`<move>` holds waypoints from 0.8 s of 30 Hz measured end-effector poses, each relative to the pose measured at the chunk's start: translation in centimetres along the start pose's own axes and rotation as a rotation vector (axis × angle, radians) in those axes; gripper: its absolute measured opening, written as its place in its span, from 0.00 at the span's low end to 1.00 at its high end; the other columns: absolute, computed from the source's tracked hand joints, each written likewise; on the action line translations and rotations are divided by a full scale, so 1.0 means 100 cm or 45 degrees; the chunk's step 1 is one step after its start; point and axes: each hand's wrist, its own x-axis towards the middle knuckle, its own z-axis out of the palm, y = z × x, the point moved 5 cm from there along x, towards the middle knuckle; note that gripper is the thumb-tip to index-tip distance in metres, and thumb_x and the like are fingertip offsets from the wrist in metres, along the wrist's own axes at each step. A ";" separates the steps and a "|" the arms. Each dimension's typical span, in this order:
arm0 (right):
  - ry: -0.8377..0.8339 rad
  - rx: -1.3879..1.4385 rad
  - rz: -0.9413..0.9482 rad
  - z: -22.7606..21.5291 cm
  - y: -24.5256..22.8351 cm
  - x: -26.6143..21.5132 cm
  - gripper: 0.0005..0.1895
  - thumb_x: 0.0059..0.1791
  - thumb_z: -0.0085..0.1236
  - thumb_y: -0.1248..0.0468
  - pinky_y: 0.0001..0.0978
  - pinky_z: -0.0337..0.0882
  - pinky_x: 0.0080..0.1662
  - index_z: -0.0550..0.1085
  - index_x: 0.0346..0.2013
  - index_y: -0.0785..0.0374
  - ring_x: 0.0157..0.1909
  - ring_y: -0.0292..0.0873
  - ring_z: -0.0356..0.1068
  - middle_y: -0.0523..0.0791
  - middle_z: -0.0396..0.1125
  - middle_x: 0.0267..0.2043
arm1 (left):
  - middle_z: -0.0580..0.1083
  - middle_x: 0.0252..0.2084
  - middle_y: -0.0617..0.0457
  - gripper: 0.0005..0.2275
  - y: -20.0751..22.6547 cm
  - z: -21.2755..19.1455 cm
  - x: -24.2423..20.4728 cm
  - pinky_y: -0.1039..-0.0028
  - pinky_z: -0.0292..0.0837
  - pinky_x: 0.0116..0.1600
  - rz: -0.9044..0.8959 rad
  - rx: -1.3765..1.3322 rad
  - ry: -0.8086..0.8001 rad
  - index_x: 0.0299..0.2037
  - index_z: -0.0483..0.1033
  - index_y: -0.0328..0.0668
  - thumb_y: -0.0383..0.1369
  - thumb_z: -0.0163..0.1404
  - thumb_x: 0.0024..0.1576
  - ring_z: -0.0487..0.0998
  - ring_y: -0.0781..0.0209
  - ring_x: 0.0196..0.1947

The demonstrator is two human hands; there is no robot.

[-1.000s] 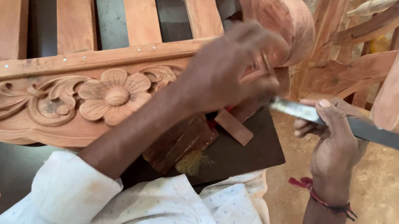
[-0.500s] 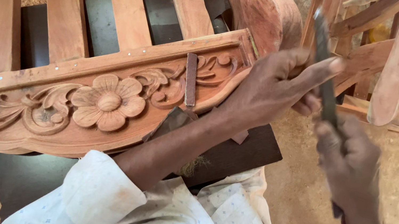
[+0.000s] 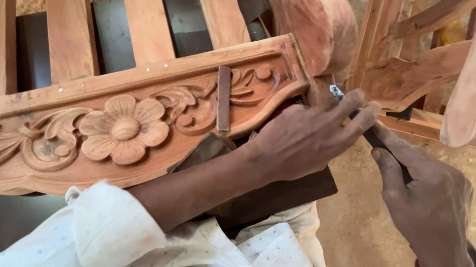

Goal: The person carves and sands decorative wooden chair components using hand tools, including a chisel and a file, while surrounded by sawdust and other wood furniture parts.

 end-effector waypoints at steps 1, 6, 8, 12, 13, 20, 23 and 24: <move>0.002 -0.039 -0.004 0.000 -0.002 -0.001 0.17 0.53 0.61 0.64 0.37 0.67 0.32 0.81 0.57 0.54 0.25 0.44 0.68 0.49 0.73 0.31 | 0.71 0.48 0.43 0.21 -0.001 0.010 -0.001 0.75 0.73 0.18 -0.006 0.049 -0.107 0.60 0.67 0.28 0.28 0.51 0.56 0.79 0.58 0.28; 0.063 -0.104 -0.086 0.003 -0.007 0.004 0.14 0.55 0.63 0.63 0.36 0.69 0.34 0.81 0.55 0.56 0.29 0.44 0.71 0.48 0.74 0.35 | 0.70 0.43 0.46 0.20 -0.009 0.042 0.004 0.70 0.81 0.36 0.150 0.341 -0.266 0.58 0.66 0.24 0.29 0.51 0.58 0.81 0.58 0.33; 0.070 -0.111 -0.100 0.004 -0.007 0.007 0.13 0.54 0.64 0.62 0.35 0.69 0.34 0.81 0.54 0.56 0.29 0.44 0.72 0.48 0.75 0.36 | 0.71 0.44 0.46 0.17 -0.019 0.046 0.004 0.71 0.81 0.36 0.134 0.214 -0.281 0.57 0.66 0.25 0.27 0.51 0.60 0.81 0.58 0.33; 0.059 -0.167 -0.123 0.001 -0.012 0.019 0.14 0.54 0.66 0.60 0.34 0.70 0.35 0.82 0.54 0.53 0.31 0.43 0.73 0.47 0.75 0.38 | 0.71 0.46 0.44 0.19 -0.025 0.035 0.003 0.71 0.83 0.42 0.085 0.090 -0.165 0.56 0.66 0.25 0.27 0.51 0.56 0.83 0.55 0.42; 0.068 -0.193 -0.166 -0.001 -0.017 0.021 0.13 0.55 0.66 0.60 0.34 0.71 0.37 0.82 0.54 0.53 0.33 0.43 0.74 0.47 0.75 0.40 | 0.70 0.46 0.42 0.19 -0.024 0.034 0.003 0.70 0.83 0.42 0.058 0.035 -0.184 0.56 0.65 0.24 0.29 0.53 0.58 0.83 0.53 0.43; -0.021 -0.427 -0.173 -0.007 -0.034 0.039 0.13 0.49 0.68 0.62 0.34 0.68 0.28 0.84 0.48 0.54 0.24 0.44 0.71 0.47 0.76 0.32 | 0.70 0.50 0.39 0.40 -0.026 0.029 0.003 0.69 0.82 0.50 0.011 -0.037 -0.263 0.58 0.62 0.23 0.29 0.67 0.34 0.79 0.48 0.52; -0.031 -0.424 -0.139 -0.009 -0.028 0.044 0.11 0.49 0.68 0.61 0.33 0.68 0.28 0.84 0.47 0.54 0.23 0.43 0.71 0.46 0.77 0.33 | 0.70 0.51 0.40 0.35 -0.029 0.047 0.007 0.69 0.81 0.55 0.011 -0.066 -0.254 0.59 0.62 0.23 0.27 0.63 0.41 0.78 0.47 0.53; -0.047 -0.437 -0.096 -0.011 -0.023 0.045 0.11 0.50 0.68 0.60 0.32 0.68 0.27 0.84 0.47 0.53 0.22 0.42 0.71 0.45 0.77 0.32 | 0.70 0.51 0.42 0.34 -0.028 0.055 0.008 0.70 0.81 0.57 0.021 -0.060 -0.255 0.60 0.62 0.23 0.27 0.61 0.42 0.78 0.48 0.54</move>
